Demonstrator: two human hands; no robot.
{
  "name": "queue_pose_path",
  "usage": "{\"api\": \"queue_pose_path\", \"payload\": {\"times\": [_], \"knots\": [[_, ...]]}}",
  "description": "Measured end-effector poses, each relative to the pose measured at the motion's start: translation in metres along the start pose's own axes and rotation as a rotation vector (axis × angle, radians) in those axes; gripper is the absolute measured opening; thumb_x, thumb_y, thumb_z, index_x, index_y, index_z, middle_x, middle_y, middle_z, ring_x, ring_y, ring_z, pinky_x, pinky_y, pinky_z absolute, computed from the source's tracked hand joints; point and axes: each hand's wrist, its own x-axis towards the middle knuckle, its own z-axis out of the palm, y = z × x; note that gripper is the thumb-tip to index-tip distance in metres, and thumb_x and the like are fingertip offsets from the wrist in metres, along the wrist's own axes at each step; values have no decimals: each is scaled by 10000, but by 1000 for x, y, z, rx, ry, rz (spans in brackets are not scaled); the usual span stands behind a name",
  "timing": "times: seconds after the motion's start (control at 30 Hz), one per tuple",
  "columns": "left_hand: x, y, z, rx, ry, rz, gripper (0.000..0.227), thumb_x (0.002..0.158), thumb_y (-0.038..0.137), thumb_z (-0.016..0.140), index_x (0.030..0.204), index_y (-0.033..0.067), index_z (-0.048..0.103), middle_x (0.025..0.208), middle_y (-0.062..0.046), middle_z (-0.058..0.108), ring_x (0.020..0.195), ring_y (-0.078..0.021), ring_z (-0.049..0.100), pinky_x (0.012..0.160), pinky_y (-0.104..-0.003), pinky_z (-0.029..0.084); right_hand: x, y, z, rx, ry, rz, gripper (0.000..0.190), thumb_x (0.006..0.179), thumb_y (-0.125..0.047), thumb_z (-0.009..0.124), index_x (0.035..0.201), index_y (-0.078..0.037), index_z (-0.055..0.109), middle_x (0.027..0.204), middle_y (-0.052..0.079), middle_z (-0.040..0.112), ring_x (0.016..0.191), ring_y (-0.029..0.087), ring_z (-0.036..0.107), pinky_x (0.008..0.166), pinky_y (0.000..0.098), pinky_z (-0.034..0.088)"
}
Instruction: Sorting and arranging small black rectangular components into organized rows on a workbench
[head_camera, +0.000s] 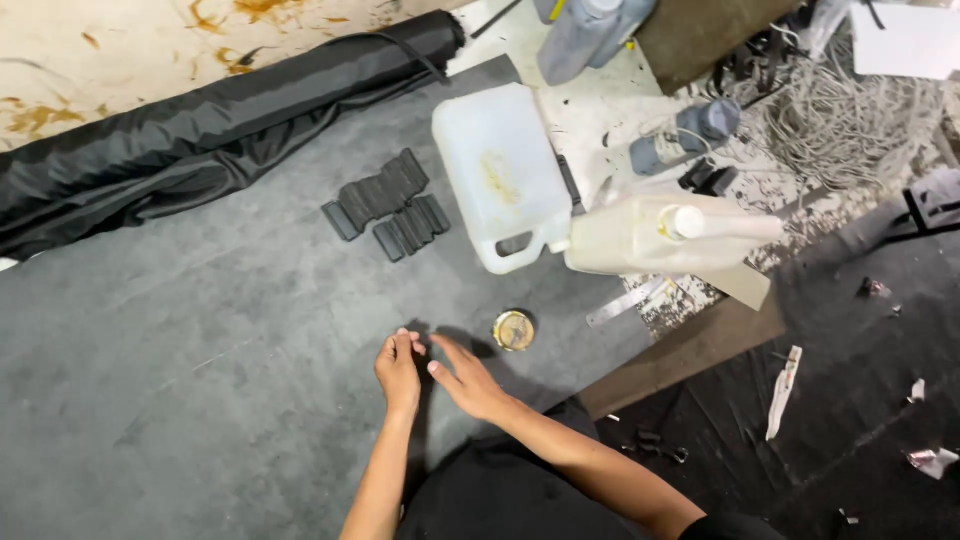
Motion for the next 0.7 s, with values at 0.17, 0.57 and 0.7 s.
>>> {"api": "queue_pose_path", "payload": {"times": [0.17,0.57,0.7], "knots": [[-36,-5,32,14,-49,74,429,1044,273,606,646,113,606,560,-38,594,595,-143,521,591,-265,436,-24,19,-25,40,54,15,456,1053,-344,574,1385,-33,581,1189,173,690,1116,333,682,932,419,556],[-137,17,170,221,-297,233,448,1014,250,598,590,106,614,493,-57,551,551,-171,499,574,-294,439,-131,159,-287,65,911,283,140,891,-103,638,863,-87,775,577,80,676,655,217,681,723,346,559],[-192,24,241,299,-403,237,460,1028,259,588,609,82,654,512,-98,601,546,-197,547,570,-330,463,-96,175,-419,582,994,455,310,991,-269,602,1126,6,651,956,133,691,845,193,668,803,325,588]]}}
